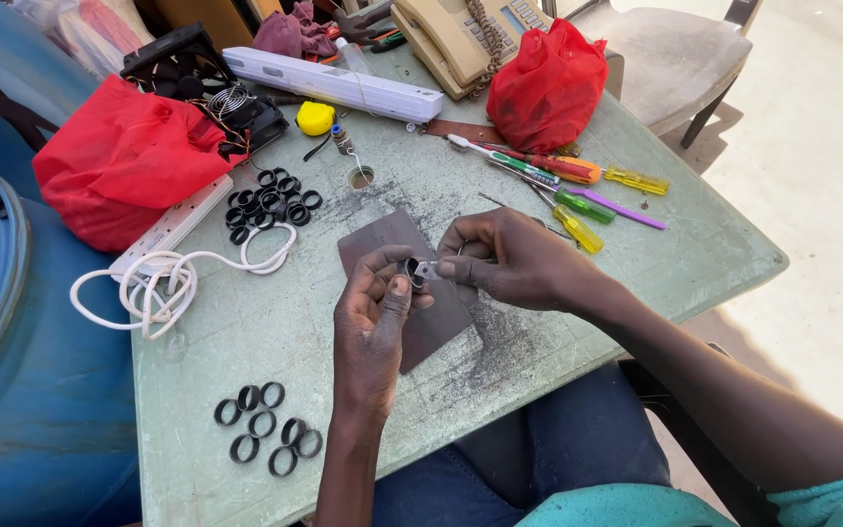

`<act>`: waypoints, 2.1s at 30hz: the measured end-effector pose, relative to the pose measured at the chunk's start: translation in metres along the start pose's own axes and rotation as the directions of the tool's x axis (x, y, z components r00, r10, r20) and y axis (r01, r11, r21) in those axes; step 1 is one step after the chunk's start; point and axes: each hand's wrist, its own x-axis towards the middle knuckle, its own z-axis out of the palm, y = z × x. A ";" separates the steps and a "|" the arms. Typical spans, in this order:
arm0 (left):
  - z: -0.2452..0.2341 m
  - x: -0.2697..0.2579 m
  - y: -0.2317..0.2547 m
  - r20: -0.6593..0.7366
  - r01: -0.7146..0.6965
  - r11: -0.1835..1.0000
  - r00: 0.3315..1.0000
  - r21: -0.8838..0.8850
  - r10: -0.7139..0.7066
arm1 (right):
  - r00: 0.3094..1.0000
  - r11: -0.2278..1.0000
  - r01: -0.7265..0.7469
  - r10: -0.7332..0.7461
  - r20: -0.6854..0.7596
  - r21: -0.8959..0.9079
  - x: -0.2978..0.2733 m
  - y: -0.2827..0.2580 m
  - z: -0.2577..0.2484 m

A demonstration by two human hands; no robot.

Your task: The person is sanding the edges of small black plastic or rubber rings using a sheet of sandpaper on a workbench.

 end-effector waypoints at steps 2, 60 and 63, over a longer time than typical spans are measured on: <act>0.002 0.000 -0.003 0.020 -0.005 1.000 1.000 0.016 0.005 | 1.000 0.999 -0.009 0.008 0.023 0.032 0.006 0.010 0.003; -0.003 0.001 0.000 0.042 0.132 0.991 0.990 0.020 -0.133 | 0.846 0.816 0.433 -0.515 -0.139 -0.383 0.009 0.017 0.017; -0.003 0.005 -0.002 -0.006 0.061 0.998 0.998 -0.015 -0.061 | 0.972 0.974 0.219 -0.223 -0.081 -0.050 0.010 0.013 0.015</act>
